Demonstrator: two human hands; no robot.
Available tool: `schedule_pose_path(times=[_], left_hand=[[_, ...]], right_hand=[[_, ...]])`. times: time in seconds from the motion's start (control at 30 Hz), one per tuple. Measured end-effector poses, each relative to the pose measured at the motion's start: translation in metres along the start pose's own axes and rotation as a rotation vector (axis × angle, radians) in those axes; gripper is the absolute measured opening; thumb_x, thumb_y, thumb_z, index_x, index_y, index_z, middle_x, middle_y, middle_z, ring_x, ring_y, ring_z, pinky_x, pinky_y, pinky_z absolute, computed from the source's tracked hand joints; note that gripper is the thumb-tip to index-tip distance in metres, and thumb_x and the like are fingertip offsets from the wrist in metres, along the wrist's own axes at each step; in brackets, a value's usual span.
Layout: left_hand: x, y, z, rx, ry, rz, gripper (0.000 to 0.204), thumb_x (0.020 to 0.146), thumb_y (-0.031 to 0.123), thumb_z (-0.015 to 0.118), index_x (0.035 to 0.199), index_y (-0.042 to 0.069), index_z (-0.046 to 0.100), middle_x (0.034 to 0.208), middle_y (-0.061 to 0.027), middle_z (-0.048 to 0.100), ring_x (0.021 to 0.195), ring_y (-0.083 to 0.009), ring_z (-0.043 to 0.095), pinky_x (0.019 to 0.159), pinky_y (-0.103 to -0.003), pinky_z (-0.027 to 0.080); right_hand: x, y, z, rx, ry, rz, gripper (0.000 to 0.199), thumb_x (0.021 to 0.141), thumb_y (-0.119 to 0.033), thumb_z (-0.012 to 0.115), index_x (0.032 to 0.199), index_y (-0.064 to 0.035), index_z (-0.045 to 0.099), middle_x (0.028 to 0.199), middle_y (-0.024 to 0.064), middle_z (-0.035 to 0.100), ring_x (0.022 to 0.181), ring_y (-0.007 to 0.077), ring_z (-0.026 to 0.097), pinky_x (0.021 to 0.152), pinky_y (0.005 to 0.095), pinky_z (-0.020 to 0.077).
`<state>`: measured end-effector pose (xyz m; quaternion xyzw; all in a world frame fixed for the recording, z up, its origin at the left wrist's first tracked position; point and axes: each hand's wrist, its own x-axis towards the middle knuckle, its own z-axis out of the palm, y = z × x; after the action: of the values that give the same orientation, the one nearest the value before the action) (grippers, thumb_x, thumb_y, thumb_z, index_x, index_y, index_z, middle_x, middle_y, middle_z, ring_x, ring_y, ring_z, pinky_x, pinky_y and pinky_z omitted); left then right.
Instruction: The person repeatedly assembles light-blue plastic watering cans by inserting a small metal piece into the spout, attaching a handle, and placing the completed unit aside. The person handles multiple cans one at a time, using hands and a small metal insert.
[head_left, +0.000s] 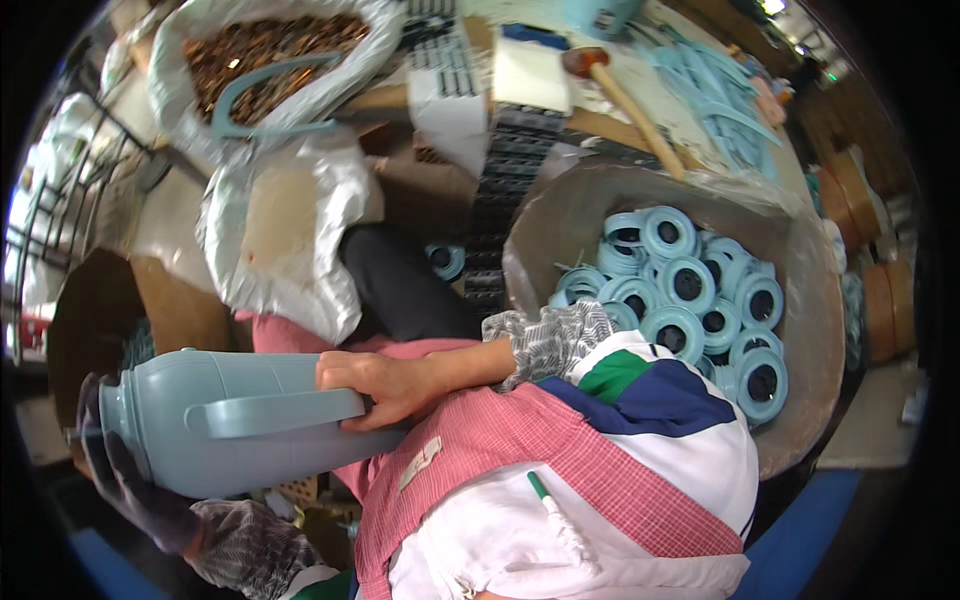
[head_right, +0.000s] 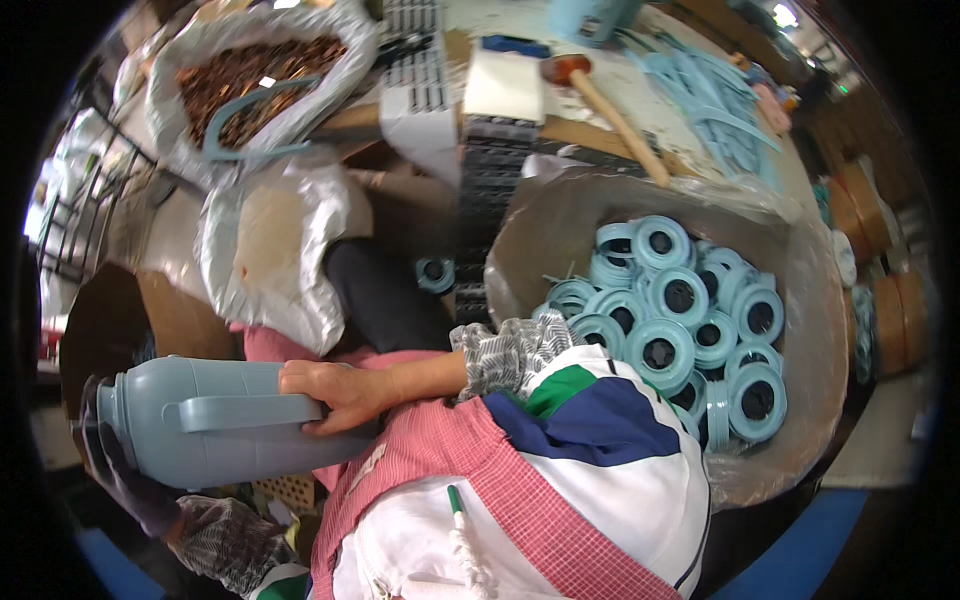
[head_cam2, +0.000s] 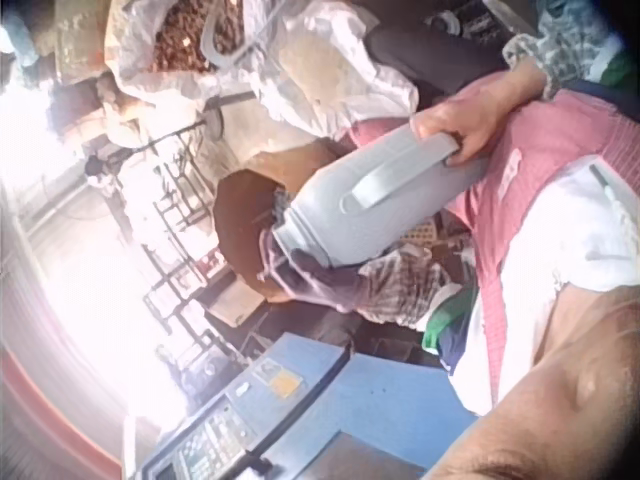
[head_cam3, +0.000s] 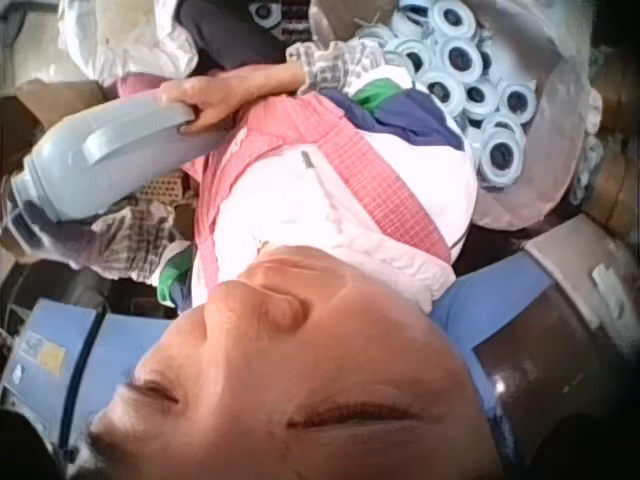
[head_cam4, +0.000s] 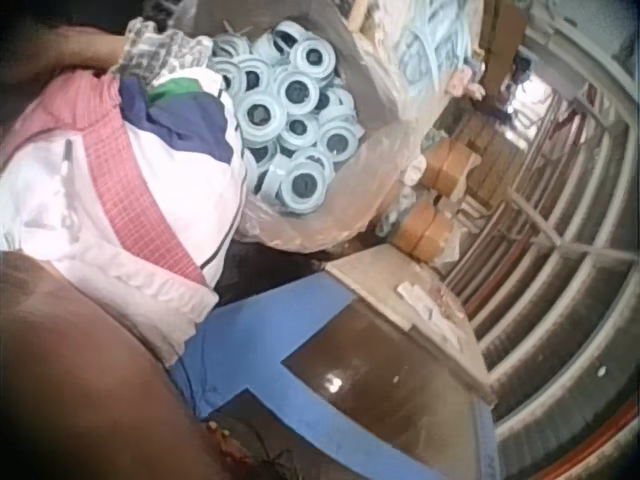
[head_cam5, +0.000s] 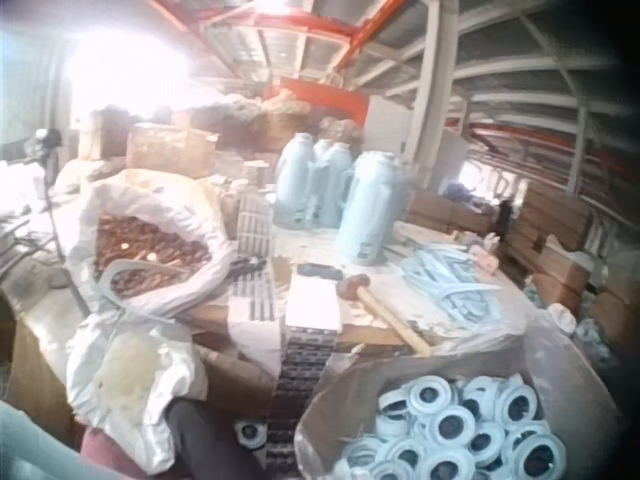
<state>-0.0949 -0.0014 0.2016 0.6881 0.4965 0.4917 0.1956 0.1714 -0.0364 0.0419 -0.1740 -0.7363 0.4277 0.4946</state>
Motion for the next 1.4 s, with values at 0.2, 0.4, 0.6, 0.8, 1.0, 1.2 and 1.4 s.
schedule_pose_path(times=[0.2,0.4,0.6,0.8,1.0,1.2,1.4], left_hand=[[-0.081,0.047,-0.050,0.424,-0.043,-0.117,0.025,0.096,0.014,0.049,0.107,-0.007,0.058,0.116,-0.0188,0.057,0.106,-0.0283,0.055,0.092,-0.038,0.043],[-0.129,0.078,-0.063,0.484,-0.066,-0.315,0.019,0.094,0.012,0.051,0.092,-0.006,0.056,0.100,-0.0147,0.056,0.086,-0.0211,0.054,0.075,-0.029,0.044],[-0.099,0.067,-0.074,0.334,0.105,-0.367,0.024,0.091,0.012,0.062,0.109,-0.003,0.058,0.094,-0.0094,0.060,0.085,-0.0144,0.056,0.079,-0.030,0.047],[-0.013,0.015,-0.117,0.998,0.301,0.371,0.042,0.081,0.006,0.073,0.118,-0.001,0.055,0.106,-0.0127,0.063,0.092,-0.0194,0.063,0.076,-0.028,0.056],[0.014,0.004,-0.096,1.204,0.419,0.542,0.042,0.076,0.004,0.076,0.114,-0.001,0.058,0.107,-0.0140,0.066,0.089,-0.0212,0.067,0.069,-0.025,0.059],[0.026,0.002,0.069,0.390,-0.066,0.610,0.048,0.064,0.010,0.083,0.107,0.008,0.063,0.113,-0.0141,0.060,0.098,-0.0302,0.061,0.080,-0.037,0.053],[0.037,-0.001,0.189,0.228,0.098,0.527,0.078,0.062,0.028,0.084,0.130,0.009,0.051,0.131,-0.0177,0.049,0.115,-0.0362,0.051,0.095,-0.045,0.042]], right_hand=[[0.029,0.033,-0.022,0.122,-0.710,-0.036,0.041,0.071,-0.023,0.080,0.104,-0.0046,0.064,0.105,0.0102,0.061,0.105,0.0276,0.056,0.087,0.0367,0.0467],[0.090,0.241,-0.092,-0.505,-0.036,0.500,0.020,0.077,-0.019,0.063,0.089,-0.0049,0.071,0.086,0.0147,0.070,0.079,0.0294,0.067,0.073,0.0362,0.0520],[0.094,0.324,-0.069,-0.863,0.129,0.901,0.033,0.074,-0.022,0.063,0.100,-0.0021,0.064,0.101,0.0227,0.066,0.096,0.0383,0.064,0.081,0.0442,0.0509],[0.094,0.324,-0.078,-0.917,0.215,0.778,0.028,0.079,-0.010,0.058,0.105,-0.0016,0.063,0.098,0.0228,0.065,0.094,0.0387,0.063,0.080,0.0457,0.0505],[0.095,0.230,-0.122,0.017,0.325,0.685,0.018,0.086,-0.018,0.062,0.084,-0.0004,0.066,0.077,0.0100,0.067,0.071,0.0186,0.064,0.067,0.0338,0.0517],[0.084,0.087,-0.162,0.116,0.326,0.325,0.018,0.091,-0.011,0.059,0.077,0.0005,0.061,0.082,0.0049,0.064,0.073,0.0082,0.057,0.068,0.0230,0.0456],[0.102,-0.033,-0.184,0.157,0.106,0.073,0.012,0.093,-0.008,0.051,0.095,0.0016,0.059,0.101,0.0130,0.063,0.085,0.0160,0.063,0.075,0.0271,0.0518]])
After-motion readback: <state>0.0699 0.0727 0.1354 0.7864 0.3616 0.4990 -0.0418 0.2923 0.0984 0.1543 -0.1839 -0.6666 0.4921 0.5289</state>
